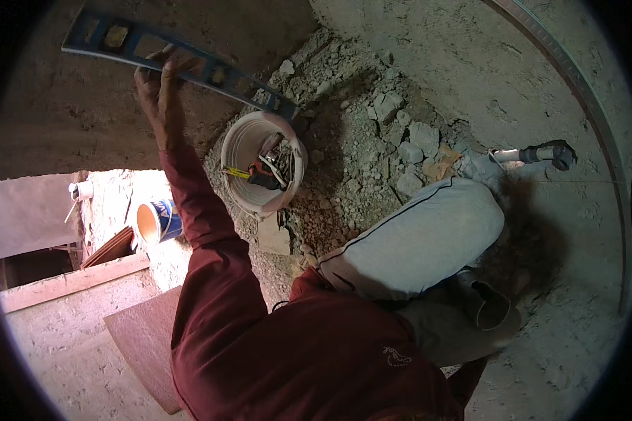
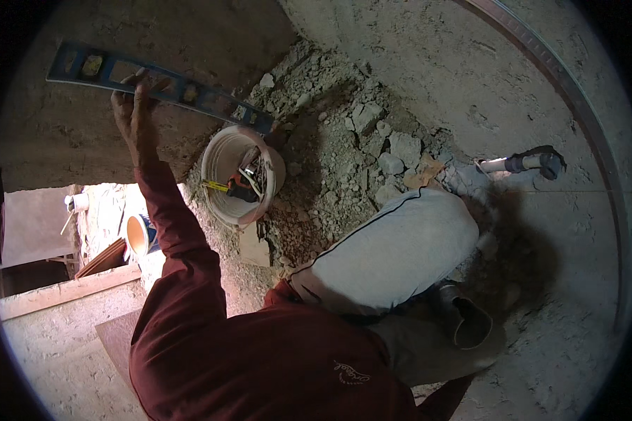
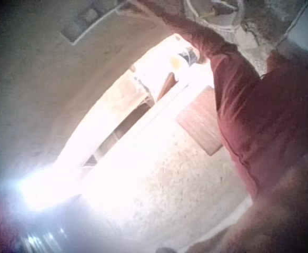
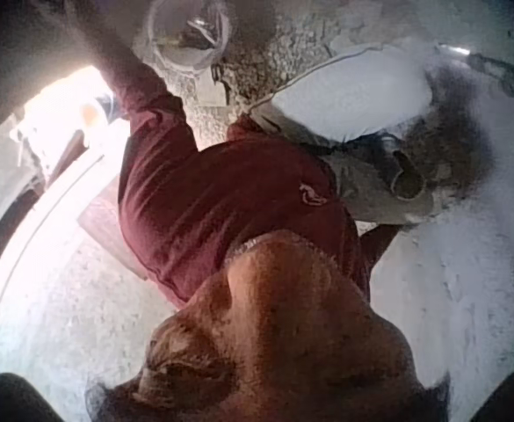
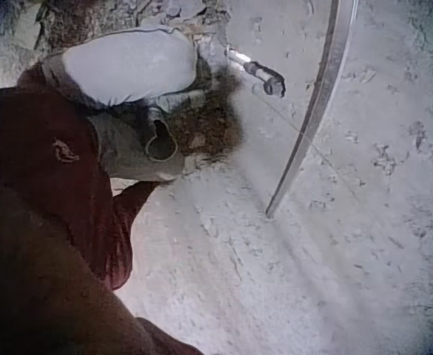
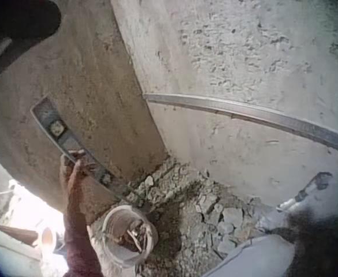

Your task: The person positions a flexible metal track against a wall, secures it by driving nails with a hammer, and checks the alignment with a level.

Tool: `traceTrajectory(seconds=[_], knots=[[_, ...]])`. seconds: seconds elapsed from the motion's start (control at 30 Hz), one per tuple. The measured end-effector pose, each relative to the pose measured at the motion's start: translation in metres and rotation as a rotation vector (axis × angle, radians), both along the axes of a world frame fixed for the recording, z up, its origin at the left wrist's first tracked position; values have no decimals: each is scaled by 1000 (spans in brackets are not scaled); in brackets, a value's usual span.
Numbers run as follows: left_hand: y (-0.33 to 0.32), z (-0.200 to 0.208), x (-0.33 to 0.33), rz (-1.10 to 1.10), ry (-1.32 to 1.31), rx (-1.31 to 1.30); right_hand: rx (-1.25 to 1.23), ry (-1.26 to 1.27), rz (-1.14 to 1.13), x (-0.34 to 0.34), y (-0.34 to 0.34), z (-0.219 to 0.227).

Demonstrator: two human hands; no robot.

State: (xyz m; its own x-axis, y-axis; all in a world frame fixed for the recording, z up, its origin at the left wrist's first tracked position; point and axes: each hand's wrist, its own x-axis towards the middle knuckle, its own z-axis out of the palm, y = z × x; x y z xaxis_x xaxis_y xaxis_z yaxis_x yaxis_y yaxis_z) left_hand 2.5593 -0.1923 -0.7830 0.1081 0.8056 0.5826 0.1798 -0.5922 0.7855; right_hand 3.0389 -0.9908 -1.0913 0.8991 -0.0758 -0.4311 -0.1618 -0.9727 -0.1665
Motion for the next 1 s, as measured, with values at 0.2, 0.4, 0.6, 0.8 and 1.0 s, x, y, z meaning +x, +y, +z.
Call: traceTrajectory(seconds=[0.2,0.4,0.6,0.8,1.0], knots=[[63,-15,-32,-4,-43,-62,-33,-78,79,11,-8,-4],[139,-98,-136,220,214,-167,-50,-265,226,-31,-60,-3],[110,-104,-74,375,504,184,-44,-279,-15,-161,-67,20],[68,-95,-71,575,647,494,-22,-181,-477,-226,-53,26],[60,-52,-110,742,705,652,18,-139,-546,-292,-80,-33]])
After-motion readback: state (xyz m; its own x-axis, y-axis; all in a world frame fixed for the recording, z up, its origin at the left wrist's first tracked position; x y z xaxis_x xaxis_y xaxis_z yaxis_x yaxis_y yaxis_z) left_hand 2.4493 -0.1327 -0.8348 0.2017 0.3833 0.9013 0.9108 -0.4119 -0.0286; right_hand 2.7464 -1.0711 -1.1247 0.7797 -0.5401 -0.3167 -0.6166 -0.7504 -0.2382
